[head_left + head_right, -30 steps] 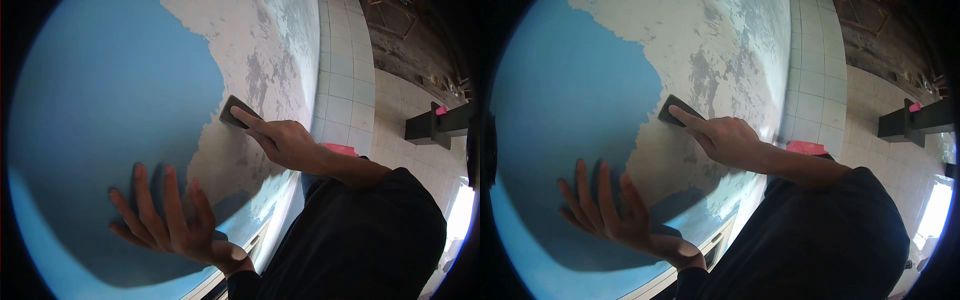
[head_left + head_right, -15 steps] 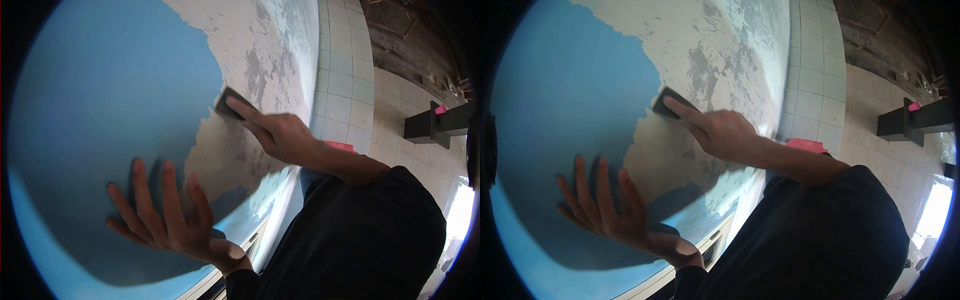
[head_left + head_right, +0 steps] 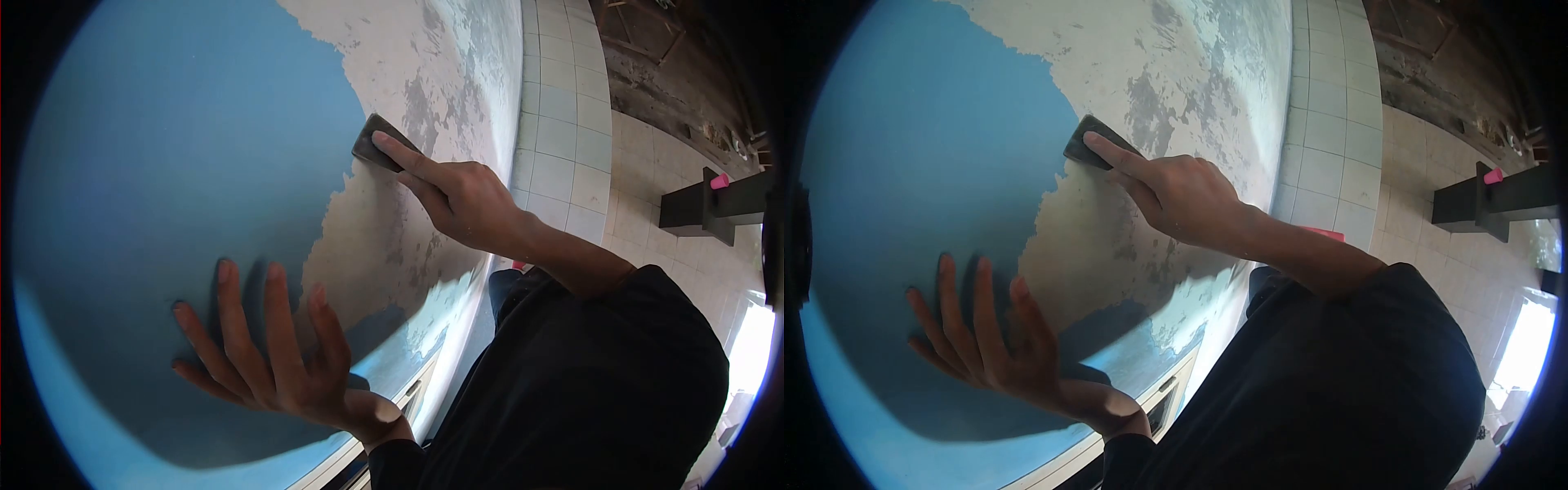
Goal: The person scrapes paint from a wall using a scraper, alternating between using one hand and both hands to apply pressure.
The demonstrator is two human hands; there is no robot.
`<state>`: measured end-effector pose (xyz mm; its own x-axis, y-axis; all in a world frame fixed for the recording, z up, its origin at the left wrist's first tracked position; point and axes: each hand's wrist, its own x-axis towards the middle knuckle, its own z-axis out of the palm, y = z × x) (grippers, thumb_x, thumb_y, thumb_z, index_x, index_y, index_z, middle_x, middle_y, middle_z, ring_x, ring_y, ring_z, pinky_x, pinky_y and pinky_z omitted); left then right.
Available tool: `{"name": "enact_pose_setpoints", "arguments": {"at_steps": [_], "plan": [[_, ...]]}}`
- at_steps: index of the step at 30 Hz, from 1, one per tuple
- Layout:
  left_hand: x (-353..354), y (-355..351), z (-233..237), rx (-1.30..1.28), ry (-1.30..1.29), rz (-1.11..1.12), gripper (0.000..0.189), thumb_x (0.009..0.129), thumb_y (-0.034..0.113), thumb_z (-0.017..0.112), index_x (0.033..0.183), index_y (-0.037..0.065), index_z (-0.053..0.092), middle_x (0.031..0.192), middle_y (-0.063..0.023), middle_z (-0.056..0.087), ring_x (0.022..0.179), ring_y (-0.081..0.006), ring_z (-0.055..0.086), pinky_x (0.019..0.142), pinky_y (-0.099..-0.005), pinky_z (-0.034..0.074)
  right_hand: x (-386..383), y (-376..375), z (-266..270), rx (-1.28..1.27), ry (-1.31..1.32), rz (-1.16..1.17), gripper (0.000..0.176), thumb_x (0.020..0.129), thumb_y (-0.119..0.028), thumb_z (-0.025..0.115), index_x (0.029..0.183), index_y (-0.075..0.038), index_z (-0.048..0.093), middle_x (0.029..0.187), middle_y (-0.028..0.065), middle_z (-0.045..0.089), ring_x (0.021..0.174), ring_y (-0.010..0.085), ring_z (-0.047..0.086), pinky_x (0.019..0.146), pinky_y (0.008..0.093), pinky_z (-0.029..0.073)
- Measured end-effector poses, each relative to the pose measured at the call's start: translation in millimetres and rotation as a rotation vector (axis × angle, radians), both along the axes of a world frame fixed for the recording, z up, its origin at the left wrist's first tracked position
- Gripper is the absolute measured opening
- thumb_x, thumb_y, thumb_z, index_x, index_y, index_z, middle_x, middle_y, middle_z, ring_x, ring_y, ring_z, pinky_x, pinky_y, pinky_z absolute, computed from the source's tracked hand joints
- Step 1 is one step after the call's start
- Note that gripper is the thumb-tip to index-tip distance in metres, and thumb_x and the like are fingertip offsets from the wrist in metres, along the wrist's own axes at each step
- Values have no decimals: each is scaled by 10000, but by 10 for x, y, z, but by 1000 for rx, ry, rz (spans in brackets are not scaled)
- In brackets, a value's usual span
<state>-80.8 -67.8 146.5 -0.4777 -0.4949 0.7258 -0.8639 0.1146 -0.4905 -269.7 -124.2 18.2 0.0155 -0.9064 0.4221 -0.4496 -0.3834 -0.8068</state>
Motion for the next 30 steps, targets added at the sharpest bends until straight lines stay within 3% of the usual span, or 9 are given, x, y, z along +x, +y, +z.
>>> {"name": "enact_pose_setpoints", "arguments": {"at_steps": [5, 11, 14, 17, 20, 30], "plan": [[20, -18, 3, -3, 12, -13, 231, 817, 380, 690, 1012, 262, 727, 1210, 8, 664, 1296, -314, 483, 1164, -512, 153, 35, 12, -162, -80, 77, -23, 519, 964, -165, 555, 1458, -180, 400, 661, 148, 651, 504, 254, 630, 504, 359, 508], [28, -9, -16, 15, 16, -6, 236, 830, 374, 653, 1032, 271, 718, 1207, -1, 663, 1315, -336, 453, 1181, -511, 107, -34, 50, -34, 41, 50, 18, 517, 961, -163, 559, 1454, -177, 405, 700, 139, 675, 511, 253, 631, 519, 360, 523], [43, -23, -10, 7, 11, -9, 231, 832, 377, 655, 1027, 270, 718, 1209, 1, 661, 1315, -336, 453, 1182, -509, 106, 19, -20, -193, -80, 38, -13, 501, 992, -278, 484, 1473, -230, 354, 628, 129, 631, 508, 290, 623, 524, 402, 515], [21, -12, -21, 9, 14, 8, 229, 836, 390, 653, 1020, 269, 718, 1210, 3, 660, 1315, -334, 453, 1182, -509, 110, -29, -46, -63, 0, 56, -3, 506, 992, -273, 484, 1477, -233, 344, 635, 124, 636, 511, 285, 627, 527, 399, 522], [45, -14, -11, 12, -4, -1, 238, 837, 402, 652, 1023, 268, 717, 1209, 3, 661, 1315, -333, 455, 1182, -509, 113, -38, 30, -102, 19, 46, 19, 538, 947, -149, 579, 1454, -180, 403, 726, 151, 685, 565, 264, 669, 535, 369, 534], [64, -27, -7, 0, -14, -19, 248, 835, 409, 654, 1025, 263, 718, 1196, 3, 667, 1297, -338, 475, 1181, -507, 122, -45, -59, -139, -85, 66, -31, 542, 952, -159, 570, 1462, -189, 390, 726, 159, 685, 543, 268, 657, 543, 365, 541]]}}
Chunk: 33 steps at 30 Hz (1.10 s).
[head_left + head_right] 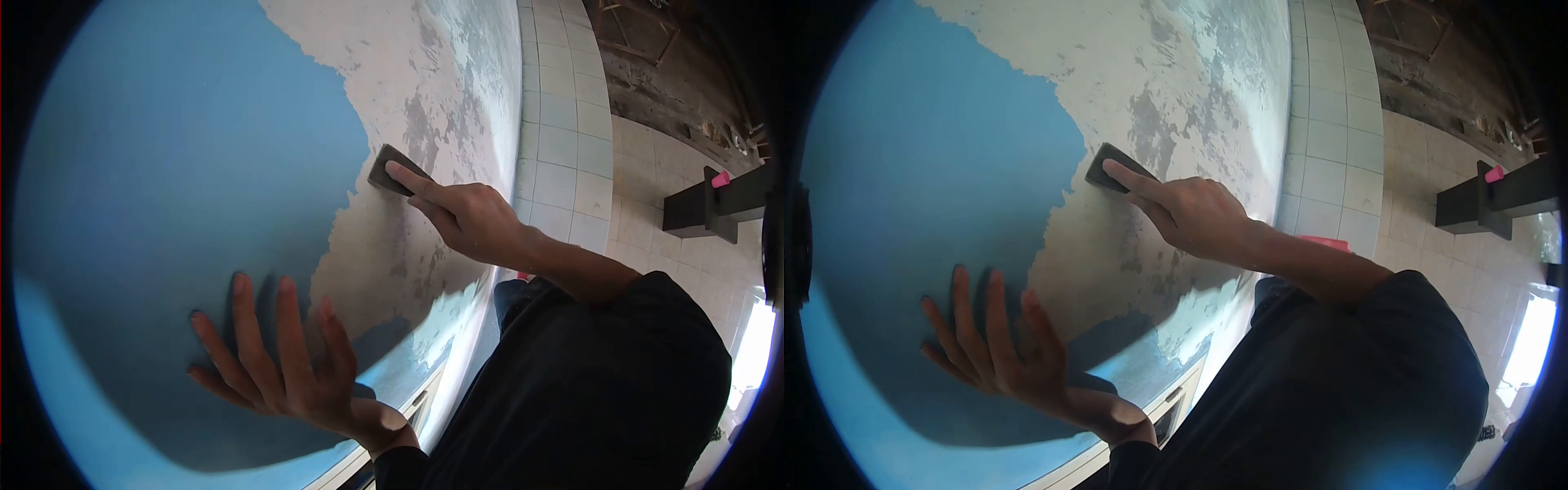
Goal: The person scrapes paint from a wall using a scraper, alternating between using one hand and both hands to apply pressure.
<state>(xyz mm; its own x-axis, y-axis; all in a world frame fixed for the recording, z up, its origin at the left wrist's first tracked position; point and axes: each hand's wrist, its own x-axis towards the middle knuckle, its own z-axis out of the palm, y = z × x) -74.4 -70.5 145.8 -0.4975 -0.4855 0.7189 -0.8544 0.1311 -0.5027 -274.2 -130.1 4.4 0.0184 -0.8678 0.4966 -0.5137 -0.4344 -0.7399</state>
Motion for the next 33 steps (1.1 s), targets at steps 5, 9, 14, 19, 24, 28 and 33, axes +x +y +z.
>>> {"name": "enact_pose_setpoints", "arguments": {"at_steps": [5, 9, 14, 19, 24, 28, 33], "plan": [[-44, 37, -18, 13, 24, 4, 231, 842, 404, 649, 1012, 264, 720, 1191, 9, 670, 1296, -334, 477, 1180, -508, 129, -58, -72, 190, 56, -34, -31, 516, 956, -155, 564, 1449, -180, 414, 692, 152, 671, 524, 282, 643, 534, 371, 530], [-17, 2, 15, -13, 1, -14, 217, 838, 379, 674, 1009, 254, 725, 1201, 11, 667, 1291, -311, 489, 1164, -508, 171, 19, -15, -14, -39, -36, 3, 500, 980, -246, 514, 1461, -233, 376, 623, 128, 628, 515, 297, 621, 500, 412, 496], [-45, 25, -10, 0, 17, 32, 232, 830, 397, 655, 1013, 269, 719, 1188, 12, 672, 1294, -331, 479, 1181, -513, 131, -71, -48, 72, 85, 29, -2, 491, 983, -241, 514, 1457, -210, 390, 648, 145, 644, 520, 281, 636, 514, 396, 512], [7, 9, -17, -2, 14, -8, 239, 822, 394, 660, 1018, 270, 718, 1187, 10, 672, 1296, -332, 476, 1183, -515, 127, 3, 26, -15, 1, 33, 8, 496, 974, -165, 539, 1453, -167, 408, 662, 173, 652, 509, 259, 645, 494, 366, 513], [-10, 29, -33, 5, 13, 9, 241, 819, 402, 662, 1013, 271, 720, 1190, 9, 671, 1299, -332, 474, 1184, -513, 125, -87, -83, 192, 111, -10, -22, 506, 967, -144, 540, 1454, -170, 406, 746, 192, 688, 551, 264, 672, 543, 368, 550], [14, 6, -31, 0, 24, 0, 229, 816, 393, 669, 1001, 269, 722, 1191, 8, 671, 1298, -330, 475, 1185, -510, 125, -5, -49, -57, -1, -24, -10, 500, 966, -142, 543, 1448, -166, 414, 713, 191, 676, 535, 258, 662, 543, 382, 542], [-34, 15, -31, -1, 40, 32, 217, 815, 398, 666, 989, 278, 720, 1189, 16, 671, 1304, -327, 469, 1183, -520, 126, -119, -110, 109, 43, 9, -25, 489, 980, -178, 535, 1452, -151, 410, 682, 135, 662, 506, 228, 626, 510, 345, 498]]}}
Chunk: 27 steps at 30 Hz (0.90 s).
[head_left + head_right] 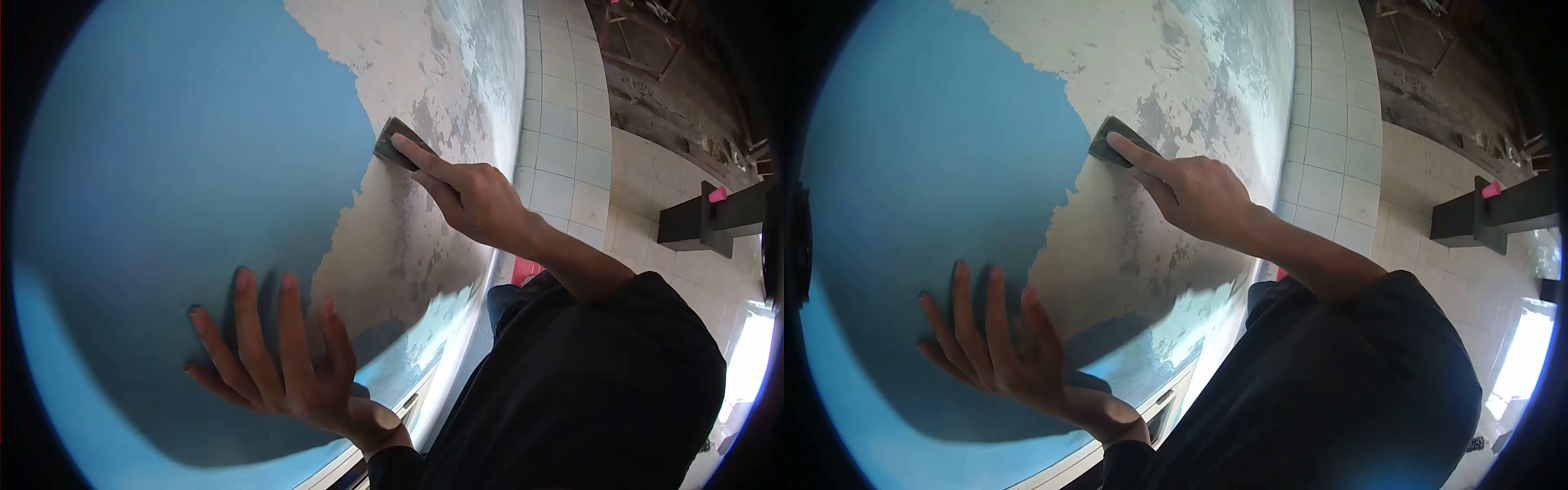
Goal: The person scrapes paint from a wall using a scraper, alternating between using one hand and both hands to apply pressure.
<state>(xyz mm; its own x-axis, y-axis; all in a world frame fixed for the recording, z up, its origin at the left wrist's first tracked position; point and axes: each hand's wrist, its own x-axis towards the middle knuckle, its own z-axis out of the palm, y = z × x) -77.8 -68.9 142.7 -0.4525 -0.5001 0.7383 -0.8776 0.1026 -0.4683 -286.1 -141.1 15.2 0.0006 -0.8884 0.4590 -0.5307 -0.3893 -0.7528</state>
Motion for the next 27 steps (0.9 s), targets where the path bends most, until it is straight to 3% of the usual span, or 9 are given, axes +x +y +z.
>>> {"name": "enact_pose_setpoints", "arguments": {"at_steps": [3, 6, 9, 10, 14, 17, 23, 27], "plan": [[24, -7, -8, -4, -2, -7, 208, 818, 396, 659, 981, 282, 720, 1189, 17, 671, 1308, -328, 465, 1181, -524, 123, 24, 0, -72, 23, -291, 41, 496, 1006, -310, 482, 1472, -183, 366, 632, 129, 608, 505, 257, 595, 524, 372, 475], [31, -10, -10, -4, 0, -15, 206, 817, 389, 657, 978, 278, 721, 1188, 12, 671, 1310, -330, 462, 1181, -525, 116, -44, 66, -180, 287, -491, 66, 444, 1015, -350, 470, 1356, -66, 492, 609, 75, 572, 500, 166, 551, 513, 301, 442], [33, -14, -7, 1, 2, -16, 207, 814, 383, 659, 978, 273, 720, 1186, 10, 672, 1311, -334, 461, 1180, -528, 112, -114, 61, -328, 443, -564, 116, 453, 1015, -395, 466, 1178, 14, 571, 594, 15, 536, 531, 98, 522, 527, 245, 423], [35, -9, -5, 5, -2, -15, 207, 814, 381, 659, 979, 272, 720, 1185, 9, 673, 1311, -335, 460, 1180, -530, 111, -154, 82, -287, 557, -631, 192, 438, 1007, -416, 478, 975, 7, 586, 610, -16, 522, 538, 76, 509, 531, 232, 428], [11, -10, -5, 10, 15, -16, 204, 816, 375, 657, 980, 269, 719, 1186, 8, 672, 1311, -338, 460, 1180, -531, 110, -136, 10, -223, 595, -944, 559, 328, 1023, -360, 461, 941, -48, 521, 614, -16, 508, 434, 60, 433, 437, 218, 435], [25, -10, -4, 7, 6, -20, 204, 820, 377, 655, 983, 271, 718, 1188, 9, 672, 1311, -338, 461, 1180, -531, 111, -134, -83, -61, 748, -1108, 695, 328, 1023, -392, 450, 961, -74, 494, 572, -39, 424, 416, 46, 385, 383, 205, 359], [22, 5, -11, 14, 19, -6, 199, 837, 401, 641, 985, 292, 714, 1186, 20, 671, 1311, -337, 461, 1183, -533, 105, -69, -188, 119, 778, -985, 653, 420, 1005, -503, 425, 896, -99, 453, 538, -74, 282, 390, 23, 267, 357, 200, 242], [19, -4, -23, 7, 31, 6, 196, 861, 439, 617, 976, 311, 712, 1184, 32, 670, 1309, -332, 463, 1185, -533, 105, 13, -156, 74, 768, -936, 524, 469, 996, -531, 422, 869, -82, 469, 525, -73, 310, 379, 26, 274, 347, 205, 246]]}}
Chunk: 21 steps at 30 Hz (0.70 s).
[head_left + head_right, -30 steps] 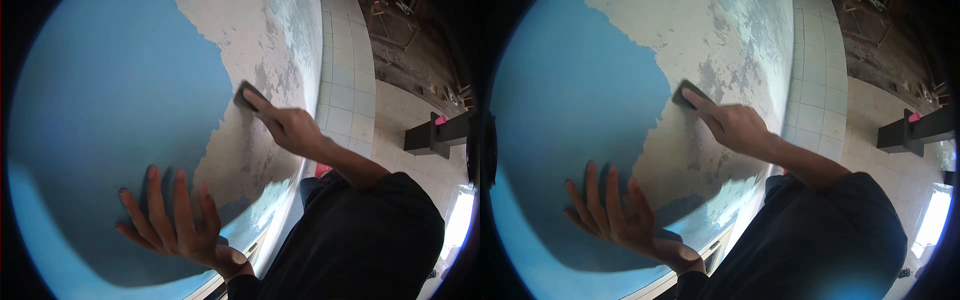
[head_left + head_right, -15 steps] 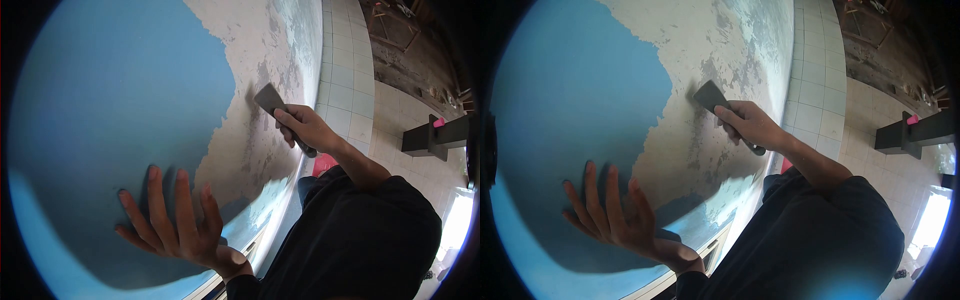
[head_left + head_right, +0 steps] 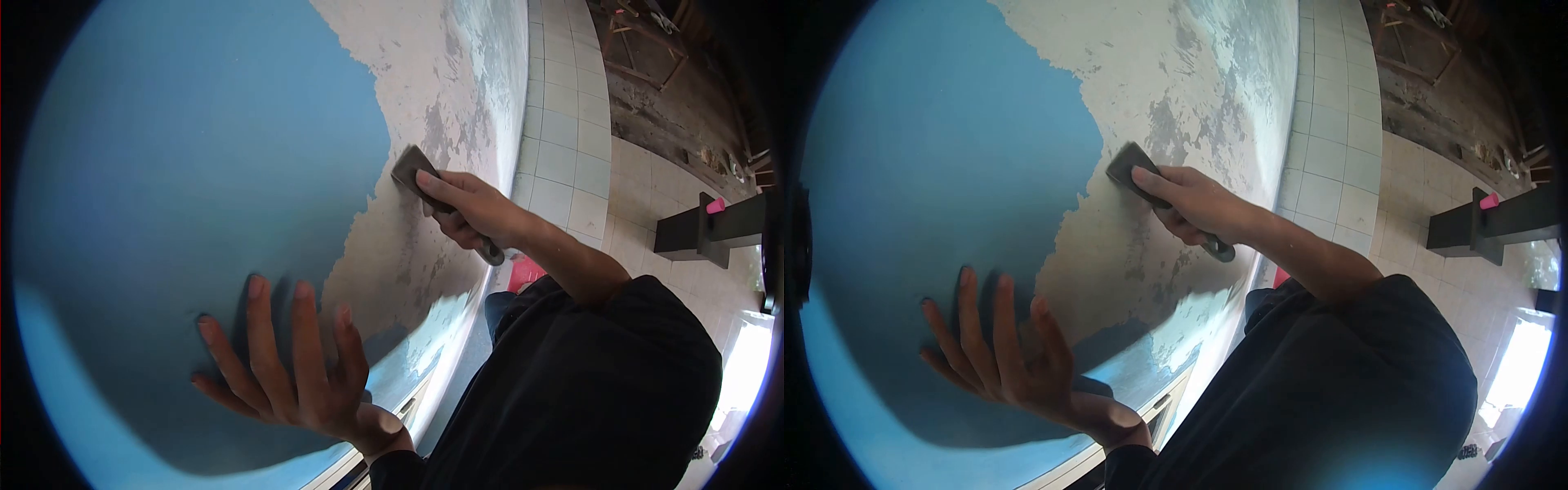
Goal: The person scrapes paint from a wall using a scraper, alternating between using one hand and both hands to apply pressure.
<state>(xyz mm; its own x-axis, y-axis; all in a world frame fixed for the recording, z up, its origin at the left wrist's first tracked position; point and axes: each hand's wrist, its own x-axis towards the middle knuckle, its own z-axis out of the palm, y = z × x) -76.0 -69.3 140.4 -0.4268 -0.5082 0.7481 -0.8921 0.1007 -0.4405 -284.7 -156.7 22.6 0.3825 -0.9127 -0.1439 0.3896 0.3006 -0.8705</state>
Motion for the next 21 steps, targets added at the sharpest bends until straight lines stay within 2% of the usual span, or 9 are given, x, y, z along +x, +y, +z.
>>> {"name": "enact_pose_setpoints", "arguments": {"at_steps": [5, 10, 14, 16, 19, 21], "plan": [[-39, 1, -6, 3, 11, 28, 214, 880, 476, 595, 970, 321, 710, 1176, 44, 673, 1303, -329, 469, 1185, -532, 110, -72, -106, 112, -76, 180, -46, 495, 987, -542, 435, 842, -73, 490, 515, -64, 351, 375, 26, 292, 341, 205, 248], [-31, -13, -26, 10, 45, 21, 204, 881, 477, 602, 967, 324, 706, 1149, 60, 682, 1295, -309, 479, 1186, -541, 103, 18, -85, 105, -105, 187, -115, 492, 981, -540, 451, 825, -73, 479, 510, -62, 344, 368, 37, 274, 333, 214, 245], [5, 4, -66, 0, 48, -86, 151, 886, 438, 614, 902, 315, 701, 1116, 67, 691, 1270, -269, 503, 1179, -549, 146, 10, -212, 429, -140, 76, -236, 465, 979, -514, 478, 814, -80, 467, 511, -56, 344, 365, 43, 271, 328, 221, 246], [81, 81, -75, 49, 87, -173, 133, 895, 409, 612, 868, 310, 697, 1087, 77, 695, 1238, -242, 524, 1173, -552, 179, 35, -179, 377, -85, 124, -239, 450, 976, -495, 499, 801, -83, 462, 507, -55, 338, 354, 47, 286, 321, 228, 244], [323, 306, -269, -9, 222, -358, 144, 910, 341, 594, 850, 258, 696, 998, 40, 690, 1148, -233, 552, 1129, -535, 283, 57, -57, -5, -2, 207, -192, 455, 974, -494, 503, 783, -83, 462, 493, -57, 334, 334, 49, 292, 313, 232, 239], [577, 471, -510, -207, 218, -407, 168, 880, 191, 562, 830, 98, 693, 953, -78, 670, 1039, -319, 594, 1029, -537, 415, 29, -96, 33, -24, 211, -196, 460, 968, -497, 515, 777, -81, 464, 477, -53, 330, 324, 53, 283, 308, 231, 235]]}}
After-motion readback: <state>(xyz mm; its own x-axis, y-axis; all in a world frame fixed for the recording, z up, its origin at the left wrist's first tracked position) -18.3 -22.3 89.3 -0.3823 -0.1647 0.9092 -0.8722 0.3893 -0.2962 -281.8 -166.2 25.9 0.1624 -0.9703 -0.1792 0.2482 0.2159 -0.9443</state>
